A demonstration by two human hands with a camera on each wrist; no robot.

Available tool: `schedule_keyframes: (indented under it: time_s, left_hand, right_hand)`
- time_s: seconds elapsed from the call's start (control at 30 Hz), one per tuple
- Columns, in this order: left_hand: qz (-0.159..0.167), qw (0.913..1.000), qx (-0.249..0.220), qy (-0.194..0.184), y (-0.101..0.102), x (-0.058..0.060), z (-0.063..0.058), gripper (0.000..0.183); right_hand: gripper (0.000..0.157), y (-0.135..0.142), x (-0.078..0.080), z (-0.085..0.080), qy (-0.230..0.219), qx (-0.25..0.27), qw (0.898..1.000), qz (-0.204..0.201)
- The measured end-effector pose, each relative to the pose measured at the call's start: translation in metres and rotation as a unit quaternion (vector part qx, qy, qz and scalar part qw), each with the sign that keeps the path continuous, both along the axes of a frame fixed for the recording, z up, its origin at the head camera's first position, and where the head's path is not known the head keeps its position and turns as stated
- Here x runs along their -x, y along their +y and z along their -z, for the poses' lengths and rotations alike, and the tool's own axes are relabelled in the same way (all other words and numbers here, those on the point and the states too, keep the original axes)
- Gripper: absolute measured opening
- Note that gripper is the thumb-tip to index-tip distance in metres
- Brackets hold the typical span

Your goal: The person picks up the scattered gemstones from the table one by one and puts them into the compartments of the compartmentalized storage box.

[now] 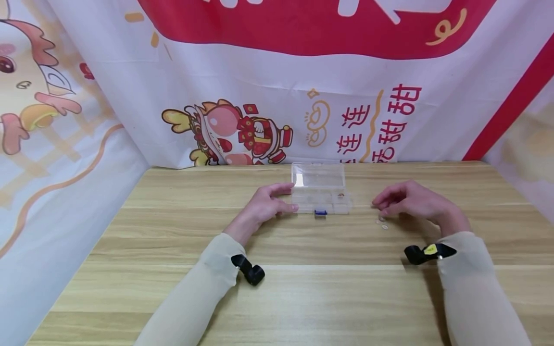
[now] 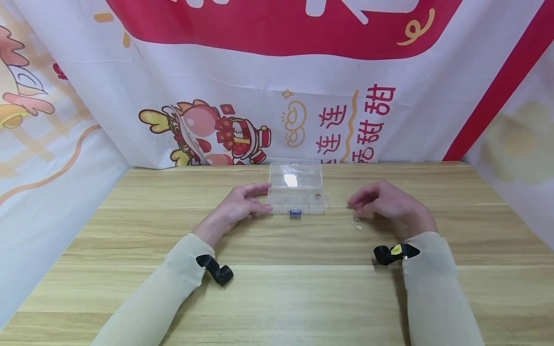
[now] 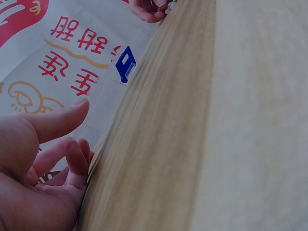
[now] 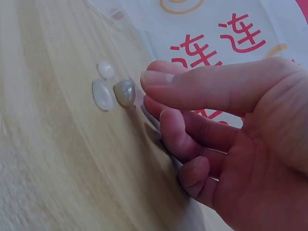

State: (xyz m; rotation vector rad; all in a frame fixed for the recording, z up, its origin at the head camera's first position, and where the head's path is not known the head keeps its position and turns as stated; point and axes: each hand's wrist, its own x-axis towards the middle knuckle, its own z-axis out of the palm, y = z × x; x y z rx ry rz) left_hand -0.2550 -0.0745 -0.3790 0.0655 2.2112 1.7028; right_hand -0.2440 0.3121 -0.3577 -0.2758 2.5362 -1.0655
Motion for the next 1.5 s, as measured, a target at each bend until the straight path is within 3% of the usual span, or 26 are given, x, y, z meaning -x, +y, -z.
schedule_keyframes:
  time_s: [0.7,1.0,1.5]
  left_hand:
    - [0.001,1.0000,0.008,-0.002,-0.0014,0.0012,0.0018,0.069]
    - [0.000,0.9999,0.011,-0.004,-0.0019,0.0019,0.0005,0.069]
    - [0.001,0.9999,0.009,-0.005,-0.0007,0.0017,-0.0001,0.068]
  right_hand:
    - [0.026,0.0036,0.0017,0.0025,-0.036,-0.005,0.999,0.007]
    - [0.024,-0.0001,0.0057,0.0034,-0.018,-0.038,0.999,-0.009]
    - [0.019,-0.0021,0.0053,0.0039,-0.013,-0.030,0.999,-0.010]
